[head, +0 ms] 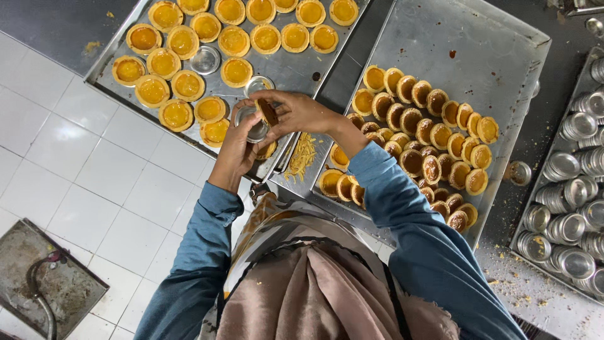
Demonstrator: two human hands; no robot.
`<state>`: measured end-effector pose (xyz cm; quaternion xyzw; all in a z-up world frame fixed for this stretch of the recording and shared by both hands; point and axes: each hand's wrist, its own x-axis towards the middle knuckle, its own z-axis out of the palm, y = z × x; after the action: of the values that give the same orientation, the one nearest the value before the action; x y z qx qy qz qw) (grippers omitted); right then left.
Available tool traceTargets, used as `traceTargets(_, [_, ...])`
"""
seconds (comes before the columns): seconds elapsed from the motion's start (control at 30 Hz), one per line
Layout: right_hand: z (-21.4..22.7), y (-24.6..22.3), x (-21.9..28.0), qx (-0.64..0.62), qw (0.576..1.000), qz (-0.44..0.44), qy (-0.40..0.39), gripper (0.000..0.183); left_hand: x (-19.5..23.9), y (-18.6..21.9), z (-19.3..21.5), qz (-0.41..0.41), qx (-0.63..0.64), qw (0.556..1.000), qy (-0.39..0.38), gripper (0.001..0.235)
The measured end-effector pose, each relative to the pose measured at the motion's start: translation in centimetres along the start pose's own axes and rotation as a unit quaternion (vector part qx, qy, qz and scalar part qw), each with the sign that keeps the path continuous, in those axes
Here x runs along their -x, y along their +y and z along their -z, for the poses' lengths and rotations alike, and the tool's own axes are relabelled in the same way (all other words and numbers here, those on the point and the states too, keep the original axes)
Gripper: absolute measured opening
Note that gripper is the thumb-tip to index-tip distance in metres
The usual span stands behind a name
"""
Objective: The person places small baked tarts into metal tins and then stacks them onto a tray.
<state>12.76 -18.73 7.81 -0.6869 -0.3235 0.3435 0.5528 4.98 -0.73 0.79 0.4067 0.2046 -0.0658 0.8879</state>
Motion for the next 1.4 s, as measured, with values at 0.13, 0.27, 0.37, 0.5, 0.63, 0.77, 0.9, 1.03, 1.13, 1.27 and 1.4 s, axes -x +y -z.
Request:
traceTargets(0.13, [-0.1, 1.1, -0.1, 0.003, 1.0, -0.004, 0.015, 0.085, 1.0, 0.7, -0.8, 0.014, 0.009, 1.0, 0.014, 0.05])
traceTargets(0.27, [0.0, 1.6, -0.2, -0.013, 1.0, 0.003, 0.014, 0.083, 0.6, 0.3, -0.2, 0.02, 0.017, 1.0, 0.016, 0.049])
traceTargets(0.37, [-0.1, 1.6, -0.2, -0.017, 1.0, 0.002, 0.018, 0.083, 0.7, 0.2, -0.3, 0.022, 0.028, 0.999, 0.018, 0.049])
traceTargets(0.5, [-0.5, 0.7, 0.0, -0.03, 0.999, -0.004, 0.018, 0.085, 0.4, 0.3, -0.3, 0.022, 0.039, 0.999, 0.018, 0.048])
traceTargets(0.63, [-0.6, 1.4, -0.2, -0.025, 0.999, 0.019, 0.04, 0.082, 1.4, 1.4, -1.4, 0.022, 0.016, 0.999, -0.022, 0.05])
traceTargets(0.77, [-0.1, 2.1, 0.3, -0.088, 0.994, 0.035, 0.063, 0.084, 1.3, 1.4, -2.1, 0.025, 0.037, 0.999, -0.007, 0.046])
traceTargets(0.9, [0.8, 2.2, 0.8, -0.212, 0.966, 0.086, 0.117, 0.085, -0.2, 0.7, 1.2, 0.046, 0.068, 0.995, -0.059, 0.054])
traceTargets(1.03, [8.0, 0.2, 5.6, -0.108, 0.984, 0.079, 0.116, 0.024, 2.7, 2.3, -1.1, 0.08, 0.142, 0.986, -0.033, 0.05])
traceTargets(1.13, [14.0, 0.7, 7.6, -0.045, 0.947, -0.07, 0.31, 0.061, 3.3, 2.3, -1.2, 0.056, 0.102, 0.992, -0.037, 0.04])
traceTargets(1.27, [17.6, 3.2, 7.9, 0.241, 0.81, -0.28, 0.455, 0.085, 3.4, 0.4, 0.3, 0.091, 0.121, 0.988, 0.002, 0.029])
traceTargets(1.4, [19.1, 5.7, 5.8, 0.387, 0.777, -0.278, 0.413, 0.082, 5.7, -0.6, 1.0, 0.029, 0.024, 0.992, -0.124, 0.032])
